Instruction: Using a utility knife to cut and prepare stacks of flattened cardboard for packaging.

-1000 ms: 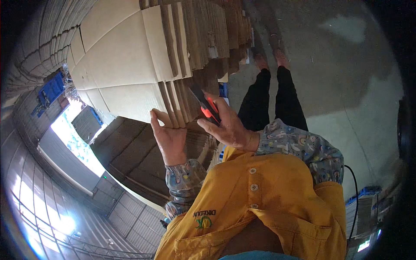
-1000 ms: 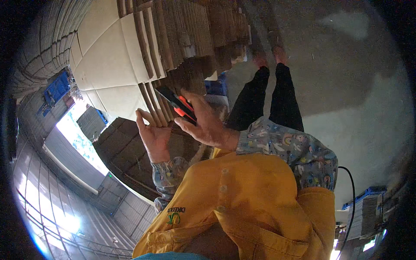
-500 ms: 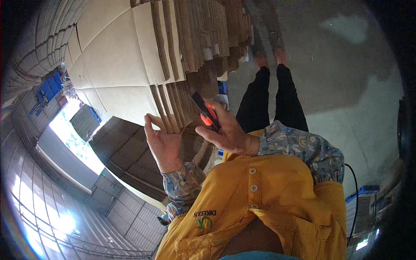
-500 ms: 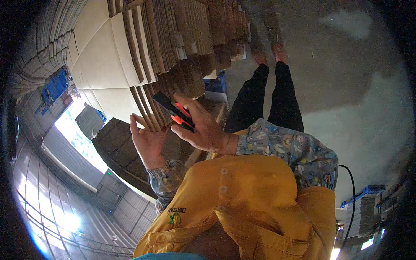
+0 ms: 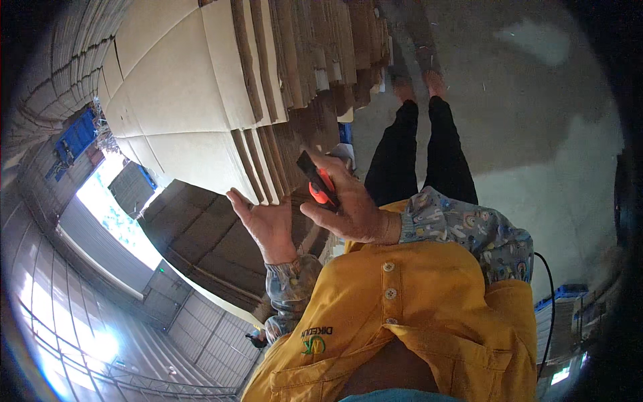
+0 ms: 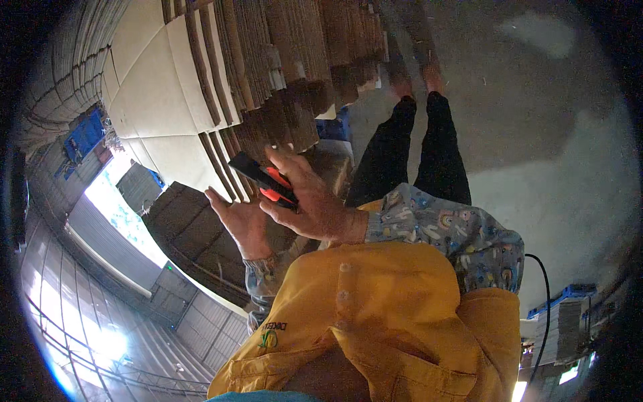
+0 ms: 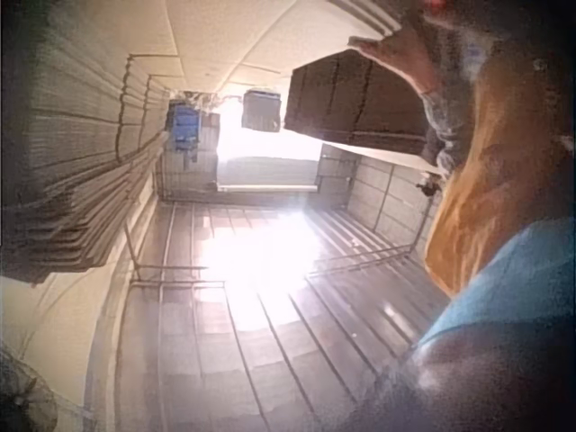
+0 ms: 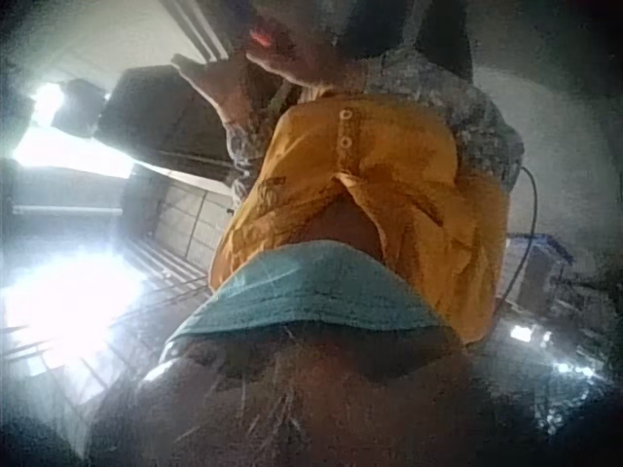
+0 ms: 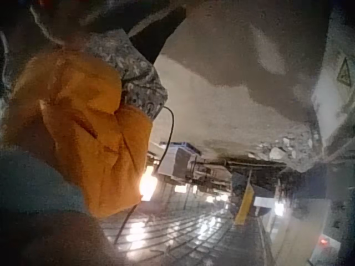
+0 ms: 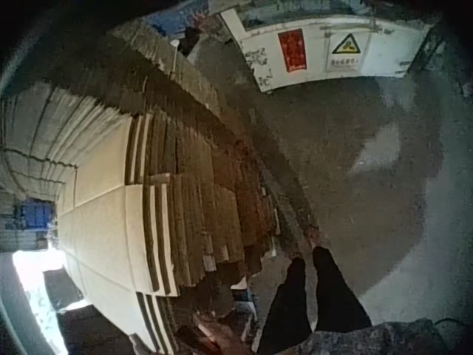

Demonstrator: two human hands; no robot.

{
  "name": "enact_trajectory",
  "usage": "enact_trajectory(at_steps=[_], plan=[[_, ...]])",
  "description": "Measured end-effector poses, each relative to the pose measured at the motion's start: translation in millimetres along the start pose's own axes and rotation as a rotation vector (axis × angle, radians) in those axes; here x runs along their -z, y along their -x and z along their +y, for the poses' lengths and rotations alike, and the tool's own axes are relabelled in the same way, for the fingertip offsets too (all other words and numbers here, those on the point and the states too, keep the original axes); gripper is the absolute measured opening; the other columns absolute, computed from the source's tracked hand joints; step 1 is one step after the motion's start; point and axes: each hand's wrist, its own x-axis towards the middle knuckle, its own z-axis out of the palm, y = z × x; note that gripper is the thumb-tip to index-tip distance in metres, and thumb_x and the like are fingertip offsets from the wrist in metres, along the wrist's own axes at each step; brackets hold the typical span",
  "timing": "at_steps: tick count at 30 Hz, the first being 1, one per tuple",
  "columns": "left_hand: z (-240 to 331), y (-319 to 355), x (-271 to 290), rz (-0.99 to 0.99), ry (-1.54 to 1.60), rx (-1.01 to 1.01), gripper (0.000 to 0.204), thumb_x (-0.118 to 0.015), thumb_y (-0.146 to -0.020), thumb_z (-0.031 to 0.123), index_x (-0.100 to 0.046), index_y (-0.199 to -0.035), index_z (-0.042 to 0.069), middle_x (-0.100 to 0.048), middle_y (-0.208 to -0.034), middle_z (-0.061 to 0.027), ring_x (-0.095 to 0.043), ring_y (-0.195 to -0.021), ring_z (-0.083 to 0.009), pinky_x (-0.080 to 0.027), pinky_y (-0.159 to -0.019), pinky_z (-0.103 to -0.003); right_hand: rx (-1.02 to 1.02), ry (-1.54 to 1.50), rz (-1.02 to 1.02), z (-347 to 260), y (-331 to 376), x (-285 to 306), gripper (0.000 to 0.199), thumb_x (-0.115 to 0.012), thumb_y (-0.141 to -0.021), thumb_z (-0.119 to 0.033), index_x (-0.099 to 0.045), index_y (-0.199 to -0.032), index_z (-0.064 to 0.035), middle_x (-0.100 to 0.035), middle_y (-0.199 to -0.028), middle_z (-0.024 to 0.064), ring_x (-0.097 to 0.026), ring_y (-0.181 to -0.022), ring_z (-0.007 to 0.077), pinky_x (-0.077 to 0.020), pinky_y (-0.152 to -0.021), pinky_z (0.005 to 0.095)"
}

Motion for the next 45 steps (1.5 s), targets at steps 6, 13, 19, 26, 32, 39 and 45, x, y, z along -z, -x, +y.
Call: enact_trajectory(at_steps=[6,13,19,26,32,39,45], plan=[[2,11,-15,-0.136,-0.033,0.004,0.019,-0.049,-0.088,0.029,-0.06,-0.09,0.013,-0.06,-0.089,-0.0042,-0.053,-0.078,-0.0175,-0.04,-0.075,-0.034,-0.017,0.001,-0.024,4,6,2,0.071,-0.063,-0.076,-0.021,-0.024,-0.131,-0.001,-0.034,-0.124,0.0182,-0.039,-0.111,0.0278,-0.0321,-0.092,0.0349],[11,10,-2,-0.171,0.019,0.095,0.026,-0.045,-0.09,0.03,-0.056,-0.102,0.01,-0.056,-0.109,-0.0089,-0.053,-0.1,-0.0233,-0.037,-0.089,-0.04,0.037,0.036,-0.045,6,10,2,0.07,-0.064,-0.075,-0.021,-0.025,-0.13,0.0001,-0.03,-0.129,0.0218,-0.034,-0.117,0.0335,-0.0299,-0.096,0.0382],[12,17,-8,-0.229,-0.05,0.12,0.02,-0.045,-0.089,0.029,-0.06,-0.093,0.016,-0.062,-0.096,-0.0082,-0.056,-0.094,-0.023,-0.038,-0.086,-0.042,0.063,0.097,-0.122,4,11,4,0.067,-0.064,-0.075,-0.023,-0.028,-0.125,0.0035,-0.028,-0.13,0.0258,-0.032,-0.116,0.0391,-0.027,-0.097,0.0425],[9,6,23,-0.353,0.211,0.17,0.021,-0.049,-0.087,0.035,-0.058,-0.098,0.02,-0.06,-0.103,-0.006,-0.053,-0.098,-0.0254,-0.037,-0.088,-0.044,0.021,0.093,-0.153,5,18,7,0.078,-0.064,-0.075,-0.024,-0.018,-0.13,0.0059,-0.037,-0.119,0.0242,-0.039,-0.108,0.036,-0.0317,-0.092,0.0414],[-13,9,-11,0.077,-0.207,-0.15,0.051,-0.045,-0.083,0.052,-0.048,-0.119,0.017,-0.048,-0.122,-0.0054,-0.045,-0.11,-0.0252,-0.03,-0.093,-0.049,0.144,0.007,-0.066,4,15,6,0.08,-0.064,-0.074,-0.02,-0.015,-0.132,0.0061,-0.052,-0.078,0.0126,-0.045,-0.093,0.0314,-0.0351,-0.082,0.042],[-10,15,-6,-0.046,-0.116,-0.075,0.055,-0.049,-0.078,0.052,-0.05,-0.116,0.013,-0.055,-0.112,-0.0078,-0.052,-0.101,-0.0255,-0.041,-0.087,-0.043,-0.285,-0.333,0.095,6,0,41,0.042,-0.064,-0.077,-0.029,-0.041,-0.1,-0.0025,-0.047,-0.071,0.0036,-0.046,-0.063,0.011,-0.0405,-0.054,0.0265],[4,24,-10,-0.091,-0.184,-0.19,0.056,-0.047,-0.077,0.055,-0.051,-0.115,0.014,-0.055,-0.112,-0.0078,-0.055,-0.097,-0.0256,-0.048,-0.077,-0.044,-0.178,-0.244,0.15,22,-38,58,0.04,-0.051,-0.085,-0.038,-0.042,-0.099,-0.0017,-0.045,-0.067,0.0011,-0.042,-0.055,0.0079,-0.0359,-0.049,0.0248]])
